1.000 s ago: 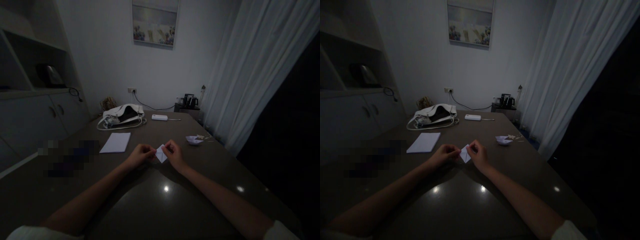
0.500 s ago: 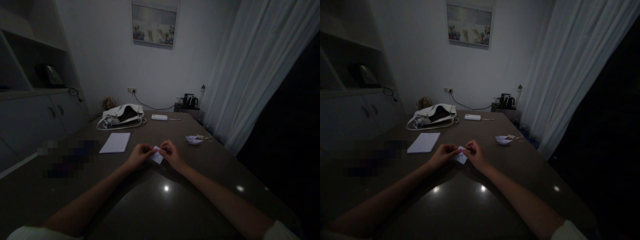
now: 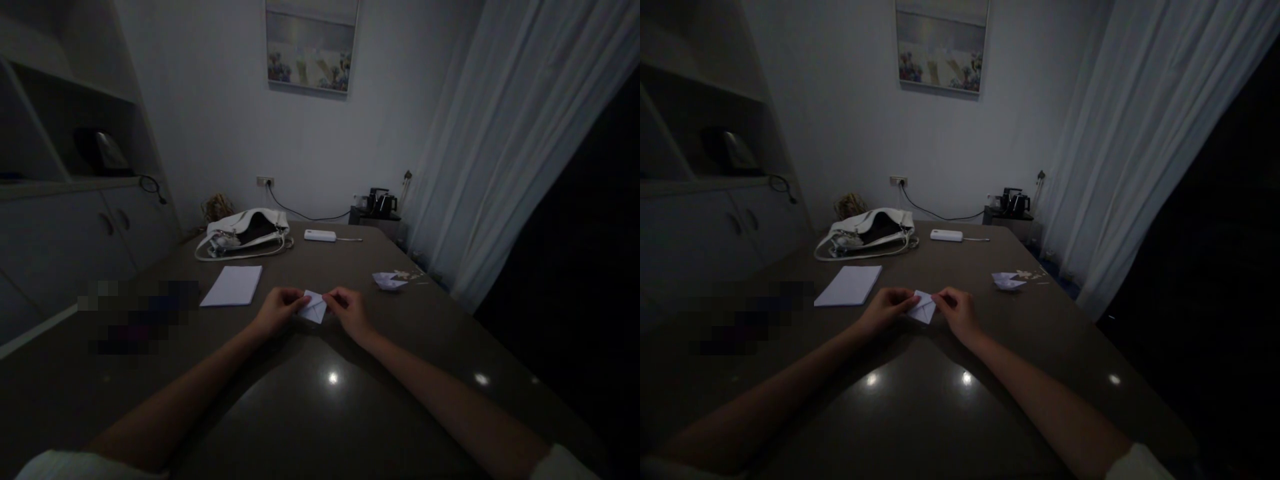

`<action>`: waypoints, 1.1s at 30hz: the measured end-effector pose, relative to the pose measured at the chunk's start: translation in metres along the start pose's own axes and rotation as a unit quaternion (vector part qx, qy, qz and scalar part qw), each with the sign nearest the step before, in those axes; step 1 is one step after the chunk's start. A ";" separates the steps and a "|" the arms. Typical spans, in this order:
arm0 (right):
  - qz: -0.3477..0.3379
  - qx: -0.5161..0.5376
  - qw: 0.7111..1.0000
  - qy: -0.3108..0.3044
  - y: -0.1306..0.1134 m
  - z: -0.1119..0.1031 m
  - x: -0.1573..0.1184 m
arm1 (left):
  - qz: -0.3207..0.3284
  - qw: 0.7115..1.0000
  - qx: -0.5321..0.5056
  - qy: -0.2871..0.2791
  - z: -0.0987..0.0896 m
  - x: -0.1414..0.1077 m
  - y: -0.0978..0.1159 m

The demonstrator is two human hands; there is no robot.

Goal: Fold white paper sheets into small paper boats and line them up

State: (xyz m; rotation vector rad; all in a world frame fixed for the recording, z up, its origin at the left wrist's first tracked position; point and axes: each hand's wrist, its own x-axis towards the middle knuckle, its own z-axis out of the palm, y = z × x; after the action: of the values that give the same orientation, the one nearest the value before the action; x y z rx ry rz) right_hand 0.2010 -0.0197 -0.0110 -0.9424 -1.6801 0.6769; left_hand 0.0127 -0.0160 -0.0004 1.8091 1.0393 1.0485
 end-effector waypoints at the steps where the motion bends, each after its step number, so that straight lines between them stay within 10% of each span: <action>1: -0.006 -0.013 1.000 0.000 -0.001 0.000 0.000 | -0.001 1.000 -0.003 -0.003 0.000 0.000 0.000; 20: -0.031 -0.081 0.996 0.002 -0.003 0.001 -0.001 | -0.035 0.999 -0.013 -0.028 0.006 0.000 0.003; 27: -0.001 -0.033 0.987 -0.155 0.000 -0.001 -0.001 | -0.034 0.999 -0.011 -0.028 0.003 -0.001 0.006; 33: 0.017 0.022 0.987 -0.159 -0.002 0.000 -0.001 | -0.027 0.999 -0.029 -0.028 0.004 -0.001 0.010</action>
State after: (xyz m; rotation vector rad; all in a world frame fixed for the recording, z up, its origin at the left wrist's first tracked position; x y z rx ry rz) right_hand 0.2002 -0.0218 -0.0096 -0.8659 -1.9225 0.9224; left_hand 0.0188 -0.0213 0.0064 1.7442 1.0098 0.9805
